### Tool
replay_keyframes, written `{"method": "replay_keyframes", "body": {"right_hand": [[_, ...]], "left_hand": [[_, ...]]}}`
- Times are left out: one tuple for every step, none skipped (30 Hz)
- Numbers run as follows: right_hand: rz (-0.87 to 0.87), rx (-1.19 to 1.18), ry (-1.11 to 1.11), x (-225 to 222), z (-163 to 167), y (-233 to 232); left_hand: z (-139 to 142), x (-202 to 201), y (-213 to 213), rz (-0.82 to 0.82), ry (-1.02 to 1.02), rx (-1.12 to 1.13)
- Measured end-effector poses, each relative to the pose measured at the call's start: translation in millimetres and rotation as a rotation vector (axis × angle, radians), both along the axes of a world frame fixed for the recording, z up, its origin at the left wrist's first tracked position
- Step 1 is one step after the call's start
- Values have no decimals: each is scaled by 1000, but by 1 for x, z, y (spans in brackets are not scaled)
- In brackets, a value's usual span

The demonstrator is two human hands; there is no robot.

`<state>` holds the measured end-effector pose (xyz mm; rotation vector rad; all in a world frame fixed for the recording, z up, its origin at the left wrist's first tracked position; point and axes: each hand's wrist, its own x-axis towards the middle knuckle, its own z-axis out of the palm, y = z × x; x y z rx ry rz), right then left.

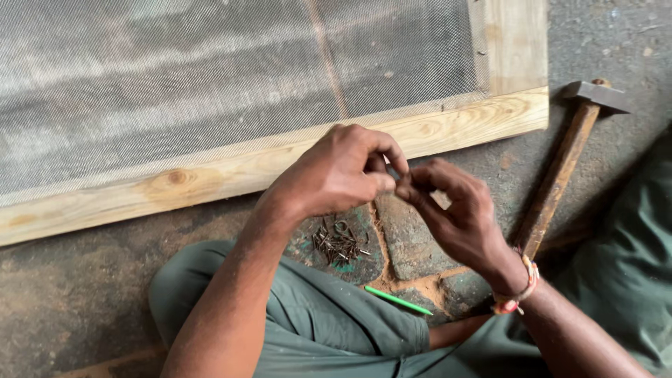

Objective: The person is sitting on the floor attaching a metal mesh screen to a wooden frame. They use a hammer to drive small nails through the mesh into the frame, working along the edges to secure the screen.

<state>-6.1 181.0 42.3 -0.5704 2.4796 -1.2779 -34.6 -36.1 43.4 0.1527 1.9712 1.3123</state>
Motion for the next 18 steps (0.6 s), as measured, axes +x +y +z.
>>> {"method": "replay_keyframes", "body": {"right_hand": [[19, 3, 57, -7, -3, 0], [40, 83, 179, -15, -4, 3], [61, 163, 300, -25, -5, 7], [83, 242, 420, -36, -6, 8], [162, 282, 491, -48, -8, 9], [242, 322, 562, -62, -9, 10], [321, 363, 634, -74, -10, 9], [386, 395, 671, -84, -9, 8], [453, 426, 707, -94, -9, 8], [521, 455, 744, -102, -8, 7], [572, 489, 754, -109, -7, 5], [622, 523, 763, -114, -6, 2], [672, 558, 772, -117, -5, 1], [695, 583, 791, -118, -4, -1], [719, 609, 810, -119, -2, -2], [744, 635, 829, -119, -1, -3], [757, 618, 859, -118, 0, -3], [768, 601, 891, -117, 0, -4]], "left_hand": [[-5, 0, -1, 68, 70, -31], [-11, 1, -2, 138, 139, -60], [-17, 1, -3, 207, 208, -90], [-23, -1, -3, 249, 380, -89], [-29, -3, -3, 288, 551, -85], [-35, -6, -3, 323, 724, -78], [-40, -9, -2, 365, 651, -72], [-44, -11, 0, 408, 576, -66], [-48, -13, 2, 451, 499, -60], [-51, -15, 4, 464, 517, -38], [-53, -18, 6, 476, 534, -16], [-55, -19, 8, 489, 550, 7], [-56, -21, 10, 508, 525, 3], [-56, -23, 12, 526, 500, 0], [-57, -24, 13, 545, 475, -2], [-57, -25, 15, 554, 509, -13], [-56, -26, 16, 562, 545, -24], [-56, -27, 17, 569, 584, -35]]}}
